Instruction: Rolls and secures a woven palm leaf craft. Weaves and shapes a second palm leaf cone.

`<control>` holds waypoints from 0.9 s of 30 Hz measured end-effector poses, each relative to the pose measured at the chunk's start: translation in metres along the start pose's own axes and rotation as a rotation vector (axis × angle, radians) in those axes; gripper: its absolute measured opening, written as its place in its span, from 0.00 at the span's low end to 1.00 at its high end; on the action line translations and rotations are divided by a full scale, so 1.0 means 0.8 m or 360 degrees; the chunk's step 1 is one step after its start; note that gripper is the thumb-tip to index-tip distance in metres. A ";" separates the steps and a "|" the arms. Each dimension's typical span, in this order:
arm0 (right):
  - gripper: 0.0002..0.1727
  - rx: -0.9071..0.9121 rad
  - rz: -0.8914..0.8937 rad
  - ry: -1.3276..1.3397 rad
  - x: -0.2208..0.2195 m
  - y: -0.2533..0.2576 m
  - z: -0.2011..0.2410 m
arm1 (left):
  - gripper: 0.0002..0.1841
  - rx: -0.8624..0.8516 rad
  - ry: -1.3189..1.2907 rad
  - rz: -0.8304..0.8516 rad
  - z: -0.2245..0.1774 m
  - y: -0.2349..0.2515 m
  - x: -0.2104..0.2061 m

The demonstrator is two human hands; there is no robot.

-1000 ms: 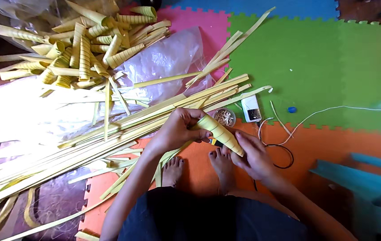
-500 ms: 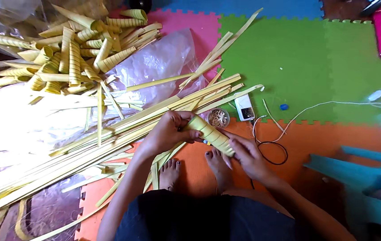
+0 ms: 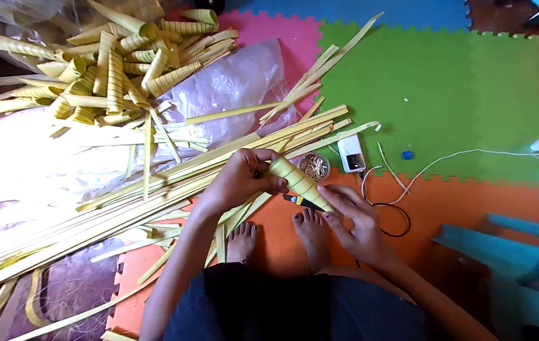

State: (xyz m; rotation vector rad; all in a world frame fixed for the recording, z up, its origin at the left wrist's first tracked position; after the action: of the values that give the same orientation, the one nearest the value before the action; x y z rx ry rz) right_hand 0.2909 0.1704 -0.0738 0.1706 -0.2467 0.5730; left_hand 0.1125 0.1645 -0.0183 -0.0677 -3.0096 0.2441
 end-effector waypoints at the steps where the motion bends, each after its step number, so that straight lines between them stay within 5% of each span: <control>1: 0.22 -0.0282 0.0067 0.0298 -0.004 0.001 -0.014 | 0.08 0.0083 0.0019 -0.0058 -0.007 -0.002 -0.005; 3: 0.23 -0.0699 0.0157 0.0762 -0.016 -0.004 -0.032 | 0.08 0.0034 -0.0064 0.0069 0.005 0.005 -0.001; 6: 0.22 0.0012 0.0001 -0.0008 0.005 -0.001 0.001 | 0.11 -0.0154 -0.0211 0.0266 0.036 0.023 0.023; 7: 0.21 0.0031 -0.0003 -0.0050 0.006 -0.002 0.003 | 0.12 -0.0095 -0.0180 0.0203 0.035 0.022 0.024; 9: 0.21 -0.0524 0.0104 0.0477 -0.003 -0.002 -0.022 | 0.12 0.0083 -0.0074 0.0041 0.025 0.015 0.020; 11: 0.21 -0.0775 0.0147 0.0744 -0.012 -0.005 -0.033 | 0.13 -0.0130 -0.0186 0.0229 0.030 0.021 0.023; 14: 0.24 0.0040 0.0000 -0.0076 0.007 -0.002 -0.004 | 0.13 -0.0289 -0.0152 0.0243 0.030 0.024 0.034; 15: 0.24 0.0086 -0.0015 -0.0134 0.006 -0.002 -0.003 | 0.13 -0.0277 -0.0141 0.0226 0.030 0.024 0.036; 19: 0.22 -0.0837 0.0171 0.0951 -0.017 -0.009 -0.043 | 0.11 0.0062 -0.0066 0.0026 0.024 0.015 0.029; 23: 0.24 0.0008 0.0024 0.0031 0.009 -0.003 -0.012 | 0.12 -0.0224 -0.0175 0.0217 0.025 0.022 0.034; 27: 0.23 -0.0887 0.0189 0.0865 -0.011 -0.015 -0.044 | 0.09 0.0102 -0.0005 -0.0087 -0.020 -0.004 0.002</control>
State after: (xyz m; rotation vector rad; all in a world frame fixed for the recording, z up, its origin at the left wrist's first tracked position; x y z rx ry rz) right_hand 0.2969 0.1637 -0.1111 -0.5386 0.1189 0.6264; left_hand 0.1131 0.1637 -0.0021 0.0213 -2.9991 0.3350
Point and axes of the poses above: each hand's wrist, its own y-axis towards the middle knuckle, its own x-axis out of the back of the hand, z = x × y, the point moved 10 cm from there along y, towards the middle knuckle, and after that the axes turned 6 degrees about -x, right-handed, at the moved point
